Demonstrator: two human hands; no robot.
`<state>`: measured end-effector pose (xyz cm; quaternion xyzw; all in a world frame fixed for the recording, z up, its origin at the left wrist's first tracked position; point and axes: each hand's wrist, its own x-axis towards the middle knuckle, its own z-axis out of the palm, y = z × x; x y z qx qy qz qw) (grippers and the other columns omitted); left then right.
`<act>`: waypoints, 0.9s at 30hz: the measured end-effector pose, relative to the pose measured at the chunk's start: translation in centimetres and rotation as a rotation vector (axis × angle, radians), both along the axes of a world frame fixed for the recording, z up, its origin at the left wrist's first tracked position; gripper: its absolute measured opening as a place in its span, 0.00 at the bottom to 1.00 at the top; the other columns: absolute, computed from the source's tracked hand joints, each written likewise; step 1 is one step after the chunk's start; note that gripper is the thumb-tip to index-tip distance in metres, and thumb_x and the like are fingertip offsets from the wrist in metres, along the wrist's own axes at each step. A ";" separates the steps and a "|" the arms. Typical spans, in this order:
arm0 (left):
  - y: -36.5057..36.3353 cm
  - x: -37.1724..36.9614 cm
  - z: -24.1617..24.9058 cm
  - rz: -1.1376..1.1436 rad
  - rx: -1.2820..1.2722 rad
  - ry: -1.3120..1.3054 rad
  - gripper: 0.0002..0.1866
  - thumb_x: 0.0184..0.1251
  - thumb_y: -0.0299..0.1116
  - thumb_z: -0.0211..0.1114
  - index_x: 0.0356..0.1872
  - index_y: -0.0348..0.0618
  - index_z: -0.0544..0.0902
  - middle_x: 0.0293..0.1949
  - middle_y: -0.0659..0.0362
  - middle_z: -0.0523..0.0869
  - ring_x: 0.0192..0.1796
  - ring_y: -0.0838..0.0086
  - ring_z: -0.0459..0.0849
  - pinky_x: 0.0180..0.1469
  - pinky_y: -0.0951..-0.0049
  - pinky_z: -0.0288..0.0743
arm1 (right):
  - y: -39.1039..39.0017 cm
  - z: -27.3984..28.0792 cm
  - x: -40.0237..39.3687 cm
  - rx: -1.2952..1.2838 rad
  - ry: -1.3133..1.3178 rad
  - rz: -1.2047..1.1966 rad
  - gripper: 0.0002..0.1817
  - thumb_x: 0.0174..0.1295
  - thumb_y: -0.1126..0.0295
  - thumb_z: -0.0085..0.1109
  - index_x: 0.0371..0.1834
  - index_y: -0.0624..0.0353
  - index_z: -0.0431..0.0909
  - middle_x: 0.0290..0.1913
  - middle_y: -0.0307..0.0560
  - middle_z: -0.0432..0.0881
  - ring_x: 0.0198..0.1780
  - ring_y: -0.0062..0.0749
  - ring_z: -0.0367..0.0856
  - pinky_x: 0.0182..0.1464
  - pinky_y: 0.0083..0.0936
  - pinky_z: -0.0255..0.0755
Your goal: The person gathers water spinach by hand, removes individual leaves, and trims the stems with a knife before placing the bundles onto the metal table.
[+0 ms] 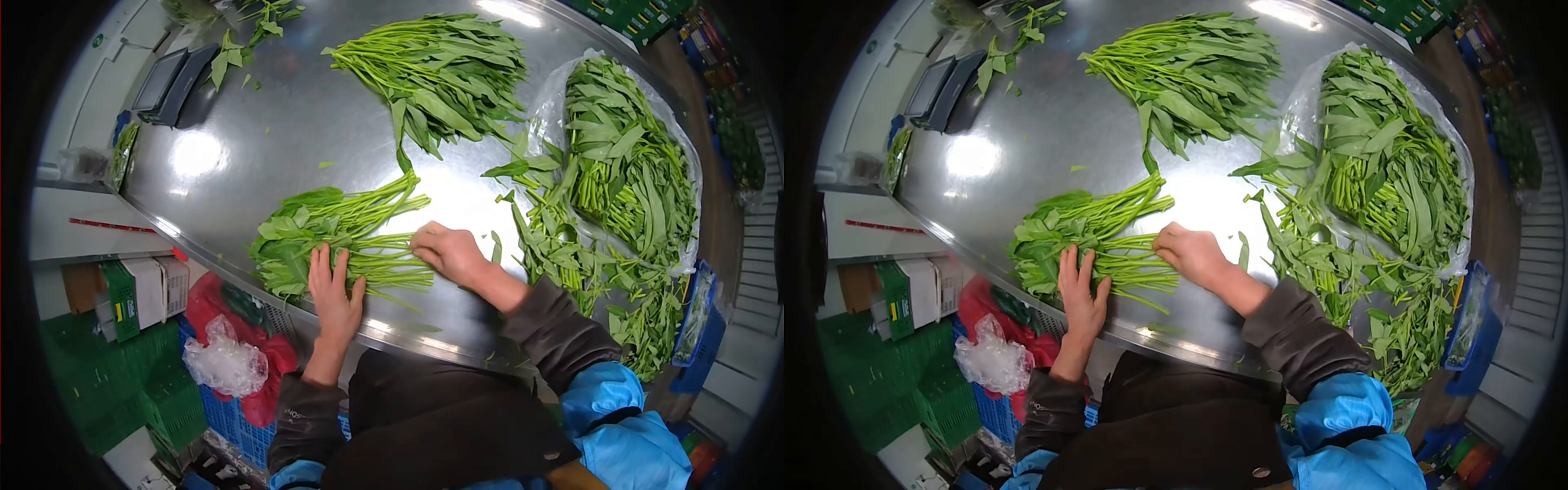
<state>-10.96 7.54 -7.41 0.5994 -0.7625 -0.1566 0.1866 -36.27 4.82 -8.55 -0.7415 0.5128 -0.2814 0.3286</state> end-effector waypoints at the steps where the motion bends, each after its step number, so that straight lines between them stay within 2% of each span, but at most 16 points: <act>1: -0.1 0.0 -0.3 0.006 0.003 0.008 0.30 0.58 0.33 0.67 0.64 0.44 0.71 0.70 0.47 0.61 0.73 0.48 0.54 0.71 0.51 0.48 | 0.0 -1.2 -0.4 -0.117 -0.110 -0.002 0.08 0.60 0.70 0.59 0.41 0.58 0.79 0.35 0.46 0.82 0.33 0.37 0.82 0.35 0.29 0.74; 2: -0.1 0.2 -0.5 0.017 0.003 0.012 0.30 0.58 0.33 0.67 0.64 0.44 0.71 0.70 0.47 0.61 0.73 0.48 0.54 0.71 0.51 0.48 | 0.1 -0.8 -0.8 -0.116 -0.107 0.009 0.08 0.60 0.70 0.59 0.41 0.58 0.79 0.35 0.46 0.82 0.33 0.37 0.82 0.35 0.29 0.74; 4: -0.2 0.4 -0.9 -0.012 -0.002 0.022 0.30 0.58 0.33 0.67 0.64 0.44 0.72 0.70 0.47 0.61 0.73 0.49 0.53 0.71 0.52 0.48 | 0.8 0.8 -1.6 0.561 -0.391 0.042 0.06 0.64 0.72 0.56 0.42 0.61 0.79 0.29 0.43 0.81 0.27 0.26 0.80 0.32 0.23 0.73; 5: -0.2 0.4 -1.1 -0.006 0.002 0.027 0.30 0.58 0.33 0.67 0.64 0.44 0.72 0.70 0.47 0.61 0.73 0.49 0.53 0.71 0.52 0.48 | 1.3 0.3 -1.9 0.460 -0.462 0.015 0.06 0.66 0.75 0.53 0.42 0.62 0.78 0.23 0.40 0.77 0.25 0.19 0.76 0.31 0.19 0.71; 6: -0.3 0.5 -1.2 -0.009 -0.001 0.037 0.30 0.58 0.33 0.67 0.63 0.44 0.72 0.70 0.47 0.60 0.73 0.49 0.53 0.71 0.52 0.48 | 1.5 0.0 -2.8 0.435 -0.434 -0.014 0.08 0.66 0.68 0.55 0.41 0.61 0.80 0.23 0.45 0.80 0.26 0.27 0.80 0.32 0.24 0.73; 8: -0.6 0.6 -1.2 -0.002 -0.009 0.048 0.29 0.58 0.34 0.67 0.63 0.45 0.72 0.71 0.47 0.60 0.73 0.49 0.53 0.71 0.52 0.48 | 1.6 0.6 -5.9 0.263 0.142 0.065 0.14 0.66 0.58 0.55 0.37 0.58 0.83 0.26 0.52 0.82 0.29 0.42 0.82 0.34 0.33 0.75; 9: -0.5 0.6 -0.9 -0.008 -0.009 0.065 0.29 0.57 0.33 0.67 0.62 0.44 0.73 0.70 0.47 0.61 0.73 0.49 0.54 0.71 0.52 0.49 | 1.4 2.4 -6.2 0.262 0.144 0.074 0.14 0.66 0.58 0.55 0.37 0.58 0.83 0.26 0.52 0.82 0.29 0.42 0.82 0.34 0.33 0.75; 11: -0.3 0.7 -0.2 -0.020 -0.004 0.080 0.28 0.57 0.32 0.67 0.61 0.43 0.73 0.70 0.47 0.61 0.73 0.49 0.55 0.71 0.53 0.49 | 1.5 6.0 -6.7 0.485 0.779 0.175 0.18 0.64 0.52 0.55 0.31 0.55 0.85 0.30 0.55 0.83 0.33 0.53 0.81 0.38 0.41 0.75; 12: -0.2 0.8 0.3 0.001 -0.033 0.189 0.26 0.56 0.30 0.67 0.59 0.41 0.74 0.68 0.47 0.64 0.72 0.50 0.58 0.70 0.54 0.52 | 1.5 6.3 -6.5 0.484 0.779 0.174 0.18 0.64 0.52 0.55 0.31 0.55 0.85 0.30 0.55 0.83 0.33 0.53 0.81 0.38 0.41 0.75; 14: 0.7 1.0 1.8 0.026 -0.060 0.291 0.24 0.56 0.27 0.66 0.56 0.39 0.76 0.66 0.47 0.68 0.70 0.50 0.61 0.69 0.55 0.54 | 1.7 6.3 -5.3 0.361 0.458 0.019 0.17 0.63 0.54 0.56 0.28 0.55 0.84 0.29 0.53 0.83 0.33 0.53 0.81 0.38 0.41 0.74; 16: 2.4 1.4 4.0 0.078 -0.105 0.398 0.21 0.54 0.21 0.64 0.52 0.37 0.78 0.59 0.47 0.76 0.66 0.50 0.69 0.67 0.57 0.60 | 1.0 5.4 -3.6 0.249 0.470 0.014 0.14 0.61 0.58 0.57 0.29 0.56 0.83 0.29 0.52 0.83 0.34 0.52 0.81 0.38 0.41 0.75; 18: 4.7 1.3 4.2 0.084 -0.110 0.428 0.19 0.55 0.19 0.62 0.50 0.36 0.79 0.54 0.50 0.80 0.61 0.57 0.76 0.64 0.62 0.66 | 0.0 4.7 -1.8 0.065 0.222 0.025 0.09 0.59 0.63 0.60 0.36 0.54 0.82 0.32 0.48 0.83 0.34 0.48 0.81 0.37 0.37 0.75; 20: 7.1 1.1 3.1 0.323 0.346 0.864 0.18 0.57 0.19 0.62 0.51 0.36 0.79 0.53 0.53 0.81 0.58 0.67 0.78 0.61 0.68 0.69 | -0.2 5.2 0.9 0.055 0.133 0.094 0.08 0.56 0.66 0.61 0.37 0.54 0.81 0.34 0.48 0.82 0.36 0.46 0.82 0.36 0.36 0.75; 25: 8.4 -0.8 0.5 0.246 0.570 0.918 0.17 0.60 0.20 0.62 0.52 0.36 0.78 0.51 0.56 0.82 0.55 0.73 0.79 0.59 0.72 0.71 | 0.2 1.2 5.0 0.043 0.343 0.204 0.07 0.54 0.65 0.62 0.33 0.56 0.81 0.35 0.46 0.82 0.36 0.42 0.82 0.36 0.36 0.75; 26: 8.5 -1.0 0.1 0.244 0.632 0.967 0.17 0.60 0.20 0.62 0.52 0.36 0.78 0.51 0.56 0.82 0.54 0.73 0.79 0.59 0.72 0.71 | 0.1 1.4 4.8 0.039 0.344 0.211 0.07 0.54 0.65 0.62 0.33 0.56 0.81 0.35 0.46 0.82 0.36 0.42 0.82 0.36 0.36 0.75; 27: 8.6 -0.9 -0.2 0.204 0.606 0.943 0.17 0.61 0.21 0.62 0.53 0.36 0.78 0.51 0.57 0.82 0.53 0.73 0.80 0.58 0.72 0.71 | 0.1 1.8 4.0 -0.013 0.146 0.197 0.08 0.55 0.66 0.62 0.33 0.57 0.81 0.36 0.48 0.82 0.36 0.44 0.82 0.35 0.36 0.75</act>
